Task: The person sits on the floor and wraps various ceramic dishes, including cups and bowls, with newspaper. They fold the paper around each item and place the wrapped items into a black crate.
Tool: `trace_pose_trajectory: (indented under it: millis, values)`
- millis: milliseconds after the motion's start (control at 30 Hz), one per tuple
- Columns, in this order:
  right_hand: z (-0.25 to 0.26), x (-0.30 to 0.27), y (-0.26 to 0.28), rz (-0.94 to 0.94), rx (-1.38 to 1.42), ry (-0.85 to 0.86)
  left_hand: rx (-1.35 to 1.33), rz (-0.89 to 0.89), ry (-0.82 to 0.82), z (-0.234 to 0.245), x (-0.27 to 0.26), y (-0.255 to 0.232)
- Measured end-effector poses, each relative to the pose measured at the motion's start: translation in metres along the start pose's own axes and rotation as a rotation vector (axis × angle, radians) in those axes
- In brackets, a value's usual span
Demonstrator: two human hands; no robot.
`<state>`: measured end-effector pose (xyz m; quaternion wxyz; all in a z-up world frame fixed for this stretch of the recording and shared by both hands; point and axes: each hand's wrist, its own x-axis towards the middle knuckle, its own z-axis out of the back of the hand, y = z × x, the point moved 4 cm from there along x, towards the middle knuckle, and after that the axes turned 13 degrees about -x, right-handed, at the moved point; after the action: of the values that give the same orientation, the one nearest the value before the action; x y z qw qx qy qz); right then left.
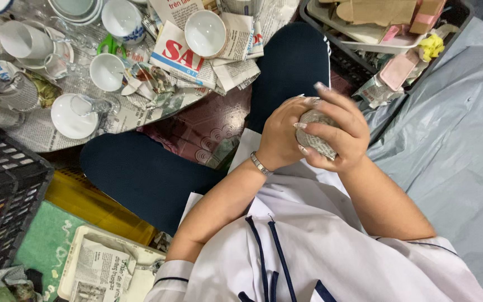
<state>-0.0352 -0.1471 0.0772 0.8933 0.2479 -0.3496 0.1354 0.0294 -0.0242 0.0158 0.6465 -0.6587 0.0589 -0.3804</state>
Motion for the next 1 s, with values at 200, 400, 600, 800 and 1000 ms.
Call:
trace_pose_trajectory:
  millis: [200, 400, 600, 800, 1000]
  values:
    - [-0.001, 0.002, -0.008, -0.027, 0.233, 0.052, 0.028, -0.053, 0.014, -0.002, 0.0, -0.001]
    - [0.003, 0.004, -0.008, -0.139, 0.33, 0.085, 0.026, -0.073, -0.003, -0.004, 0.002, -0.001]
    - [0.007, 0.005, -0.016, -0.211, 0.515, 0.189, 0.008, -0.107, 0.057, -0.004, 0.003, -0.001]
    - [0.0, 0.008, -0.015, -0.192, 0.596, 0.173, 0.085, -0.144, 0.287, 0.004, 0.012, 0.002]
    - [-0.006, 0.013, -0.017, -0.093, 0.579, 0.144, -0.09, -0.098, 0.419, 0.014, 0.023, 0.006]
